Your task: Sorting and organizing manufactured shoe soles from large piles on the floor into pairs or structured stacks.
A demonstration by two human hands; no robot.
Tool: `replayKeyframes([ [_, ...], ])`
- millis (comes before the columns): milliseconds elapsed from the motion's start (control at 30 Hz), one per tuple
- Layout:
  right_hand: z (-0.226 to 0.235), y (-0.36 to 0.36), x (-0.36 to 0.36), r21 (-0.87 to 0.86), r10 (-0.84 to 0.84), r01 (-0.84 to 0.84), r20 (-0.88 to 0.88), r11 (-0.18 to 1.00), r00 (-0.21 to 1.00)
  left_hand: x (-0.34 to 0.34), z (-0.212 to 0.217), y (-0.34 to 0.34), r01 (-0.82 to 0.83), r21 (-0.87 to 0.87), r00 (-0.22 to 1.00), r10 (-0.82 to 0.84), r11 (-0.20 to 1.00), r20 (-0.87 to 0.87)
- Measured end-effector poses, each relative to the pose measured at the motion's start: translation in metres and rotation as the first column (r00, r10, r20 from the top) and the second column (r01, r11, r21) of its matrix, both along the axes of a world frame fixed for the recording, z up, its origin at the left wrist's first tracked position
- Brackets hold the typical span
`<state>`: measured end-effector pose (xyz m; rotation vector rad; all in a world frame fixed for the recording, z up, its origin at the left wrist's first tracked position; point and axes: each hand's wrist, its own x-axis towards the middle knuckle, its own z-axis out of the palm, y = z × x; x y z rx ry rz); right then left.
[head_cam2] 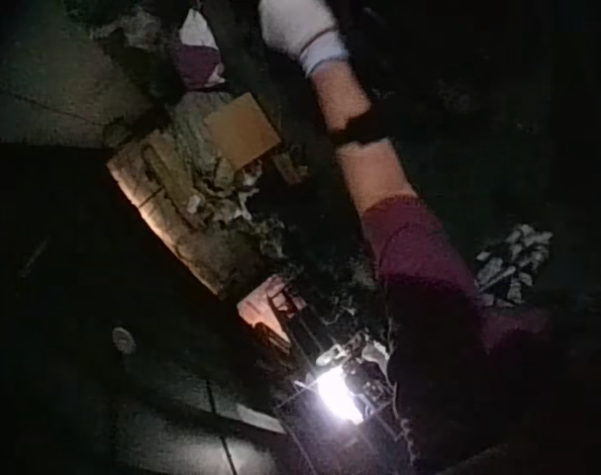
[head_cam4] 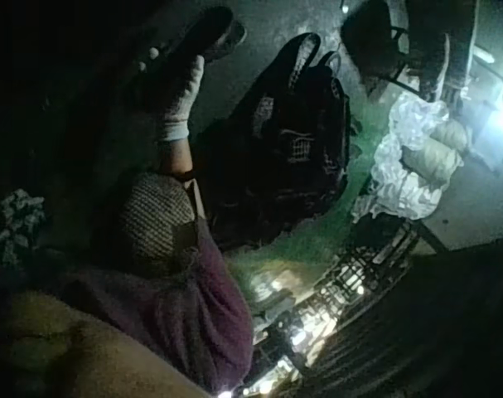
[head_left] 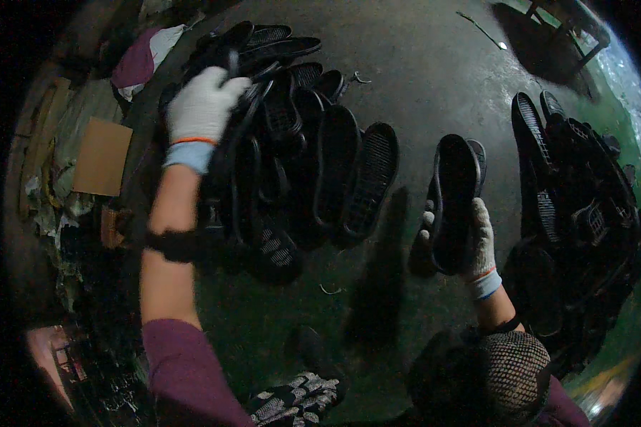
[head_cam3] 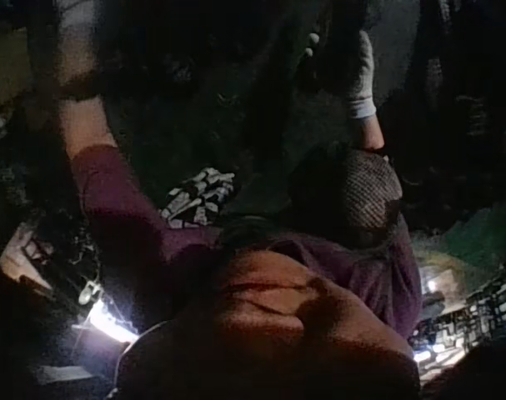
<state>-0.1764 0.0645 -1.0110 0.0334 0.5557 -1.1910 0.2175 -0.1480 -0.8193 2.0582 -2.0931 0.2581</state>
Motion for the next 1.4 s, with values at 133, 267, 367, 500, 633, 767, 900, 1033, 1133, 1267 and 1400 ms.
replayKeyframes([
  [133, 0.007, -0.005, 0.028, -0.032, 0.072, -0.072, 0.026, 0.997, 0.997, 0.004, -0.132, 0.016, 0.114, 0.045, 0.942, -0.123, 0.992, 0.311],
  [267, 0.006, 0.002, 0.030, 0.004, 0.054, -0.055, 0.102, 0.998, 0.993, 0.030, -0.216, 0.046, 0.094, -0.411, 0.944, -0.212, 0.907, -0.251],
  [367, 0.008, 0.006, 0.004, 0.061, -0.020, 0.016, 0.072, 0.998, 0.997, 0.010, -0.225, 0.062, -0.116, -0.454, 0.970, 0.001, 0.884, -0.244],
  [500, 0.005, 0.002, 0.012, 0.115, -0.059, 0.041, 0.158, 0.992, 0.986, 0.026, -0.227, 0.084, -0.376, 0.017, 0.760, 0.319, 0.927, -0.566],
  [633, -0.005, -0.005, 0.016, 0.127, 0.025, -0.029, 0.030, 0.991, 0.999, -0.021, -0.213, 0.078, -0.343, 0.199, 0.831, 0.395, 0.918, -0.391],
  [767, 0.029, -0.013, 0.049, 0.028, 0.060, -0.061, 0.013, 0.998, 0.998, -0.029, -0.209, 0.082, -0.369, 0.177, 0.653, 0.390, 0.913, -0.650],
  [900, 0.028, -0.030, 0.034, -0.138, 0.095, -0.130, -0.233, 0.982, 0.968, -0.081, -0.179, 0.092, -0.131, 0.322, -0.280, 0.276, 0.938, -0.919],
  [1033, 0.059, -0.036, 0.065, -0.240, -0.081, -0.058, -0.530, 0.969, 0.844, -0.094, -0.198, 0.133, 0.034, 0.184, 0.032, 0.183, 0.982, -0.983],
  [1133, 0.048, -0.043, 0.058, -0.490, -0.442, -0.100, -0.844, 0.866, 0.304, -0.171, -0.192, 0.158, 0.110, 0.224, -0.375, 0.249, 0.968, -0.893],
  [1267, 0.047, -0.033, 0.046, -0.364, -0.515, -0.401, -0.767, 0.840, -0.383, -0.198, -0.246, 0.196, 0.074, 0.131, -0.289, 0.147, 0.989, -0.946],
  [1400, 0.022, -0.009, 0.046, -0.046, -0.303, -0.457, -0.806, 0.888, -0.508, -0.221, -0.272, 0.216, 0.037, 0.146, 0.019, 0.145, 0.989, -0.989],
])
